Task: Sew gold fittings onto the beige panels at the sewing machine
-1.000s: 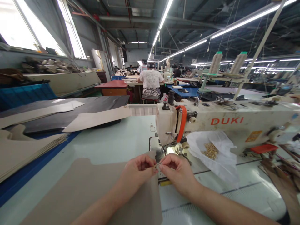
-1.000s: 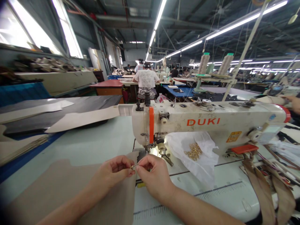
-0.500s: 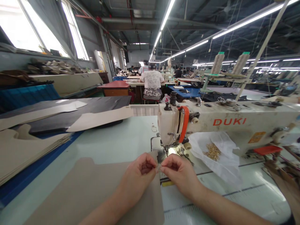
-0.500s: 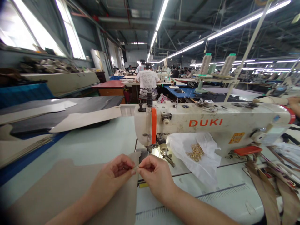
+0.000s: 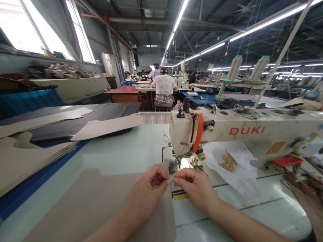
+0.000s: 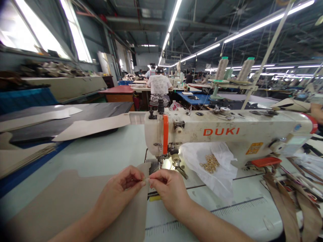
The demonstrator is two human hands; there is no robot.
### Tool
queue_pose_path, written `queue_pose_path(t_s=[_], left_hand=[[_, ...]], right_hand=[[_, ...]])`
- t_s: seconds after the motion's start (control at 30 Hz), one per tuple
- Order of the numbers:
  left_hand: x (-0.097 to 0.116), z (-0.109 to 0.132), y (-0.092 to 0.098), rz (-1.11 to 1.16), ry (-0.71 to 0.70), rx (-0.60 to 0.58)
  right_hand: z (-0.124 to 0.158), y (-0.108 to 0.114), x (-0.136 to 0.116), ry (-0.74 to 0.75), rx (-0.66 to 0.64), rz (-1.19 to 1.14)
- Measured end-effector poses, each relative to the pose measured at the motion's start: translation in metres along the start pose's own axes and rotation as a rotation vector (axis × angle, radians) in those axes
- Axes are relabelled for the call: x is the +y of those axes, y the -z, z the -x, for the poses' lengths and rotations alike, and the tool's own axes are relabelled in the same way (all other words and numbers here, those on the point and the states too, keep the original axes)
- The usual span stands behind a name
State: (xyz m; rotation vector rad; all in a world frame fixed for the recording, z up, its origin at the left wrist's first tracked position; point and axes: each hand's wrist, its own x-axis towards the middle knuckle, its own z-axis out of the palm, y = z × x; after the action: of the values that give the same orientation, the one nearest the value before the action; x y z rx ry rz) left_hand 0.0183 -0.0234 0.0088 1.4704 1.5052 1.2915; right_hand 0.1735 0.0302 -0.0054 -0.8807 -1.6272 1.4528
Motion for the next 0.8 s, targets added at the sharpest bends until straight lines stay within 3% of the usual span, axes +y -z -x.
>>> queue_pose_path(t_s=[0.13,0.43,0.57,0.67,0.8], left_hand=[[-0.001,0.0,0.0,-0.023,-0.013,0.016],[-0.001,0.001,-0.002,-0.095,-0.018,0.041],[0.004,-0.004,0.003,-0.184,0.006,-0.067],[0.008,-0.01,0.015,-0.377,-0.003,-0.095],[0.002,-0.009,0.026,-0.72,-0.206,-0.09]], right_hand=[[0.0,0.001,0.0,0.016,-0.013,0.033],[0.003,0.003,-0.008,0.272,-0.002,0.493],[0.002,0.003,-0.009,0.232,-0.014,0.518],[0.003,0.005,-0.009,0.162,-0.007,0.487],[0.001,0.007,-0.009,0.049,-0.01,0.418]])
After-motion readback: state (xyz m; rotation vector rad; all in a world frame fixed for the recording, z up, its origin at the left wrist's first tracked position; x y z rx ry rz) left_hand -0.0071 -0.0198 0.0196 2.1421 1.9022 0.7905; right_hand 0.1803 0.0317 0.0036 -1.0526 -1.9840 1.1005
